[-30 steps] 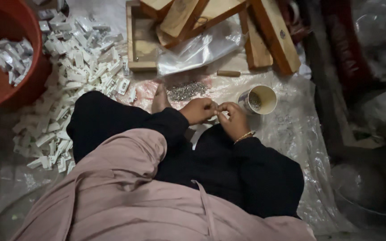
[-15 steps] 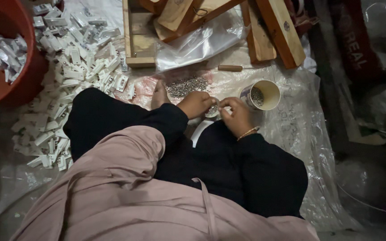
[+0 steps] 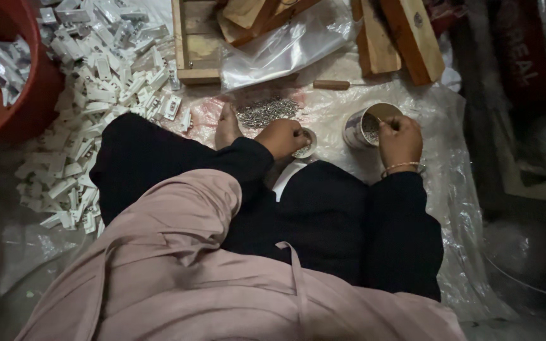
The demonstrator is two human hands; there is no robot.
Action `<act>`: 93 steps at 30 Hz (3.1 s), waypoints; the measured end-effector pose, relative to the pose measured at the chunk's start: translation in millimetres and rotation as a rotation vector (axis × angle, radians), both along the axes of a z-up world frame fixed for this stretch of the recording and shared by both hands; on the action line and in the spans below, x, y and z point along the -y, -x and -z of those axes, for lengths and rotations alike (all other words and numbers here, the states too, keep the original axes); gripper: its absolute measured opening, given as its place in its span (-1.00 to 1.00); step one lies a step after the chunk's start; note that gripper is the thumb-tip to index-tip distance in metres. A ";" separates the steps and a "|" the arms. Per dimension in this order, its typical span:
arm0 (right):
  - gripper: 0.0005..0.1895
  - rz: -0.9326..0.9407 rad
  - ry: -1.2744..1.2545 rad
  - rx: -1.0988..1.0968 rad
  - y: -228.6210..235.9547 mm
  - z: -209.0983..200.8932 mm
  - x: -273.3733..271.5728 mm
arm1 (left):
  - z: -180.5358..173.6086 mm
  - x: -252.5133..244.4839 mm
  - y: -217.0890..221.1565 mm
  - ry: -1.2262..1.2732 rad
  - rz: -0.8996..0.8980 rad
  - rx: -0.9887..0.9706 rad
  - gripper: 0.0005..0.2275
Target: The person sits on the floor and repeatedly picks up small white plastic components and metal pins, inserting the pins into the components by hand. The person places the assembled units into a nearby container.
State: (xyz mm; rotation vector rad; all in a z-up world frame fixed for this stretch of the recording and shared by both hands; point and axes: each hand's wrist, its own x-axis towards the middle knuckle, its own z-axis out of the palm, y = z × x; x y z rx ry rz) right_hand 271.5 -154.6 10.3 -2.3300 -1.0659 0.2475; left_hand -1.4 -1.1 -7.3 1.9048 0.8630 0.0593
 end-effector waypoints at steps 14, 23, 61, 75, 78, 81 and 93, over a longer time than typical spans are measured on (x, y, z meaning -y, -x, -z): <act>-0.75 -0.065 0.004 0.096 20.9 -20.5 -5.4 | 6.5 -12.5 -7.9 0.578 -0.202 0.178 -0.55; -0.83 -0.495 -0.145 0.068 114.3 -67.8 -22.8 | -34.9 -9.5 -4.9 1.072 -0.280 0.352 -0.31; -0.92 -0.334 -0.314 -0.549 122.3 -15.8 -26.9 | -1.4 -9.0 -16.8 0.824 -0.231 0.385 -0.80; -0.92 -0.351 -0.213 -0.369 124.2 -37.2 -30.9 | -20.4 -9.9 -7.7 0.668 -0.113 0.300 -0.81; -0.93 -0.339 -0.175 -0.340 124.3 -37.1 -30.1 | -5.7 -8.6 -11.1 0.625 -0.108 0.348 -0.85; -0.91 -0.347 -0.189 -0.326 124.6 -34.9 -29.0 | 6.3 -11.1 -14.2 0.137 0.170 0.251 -0.80; -0.91 -0.357 -0.210 -0.293 123.4 -35.0 -29.0 | -11.1 -7.5 -12.1 0.430 -0.137 0.317 -0.81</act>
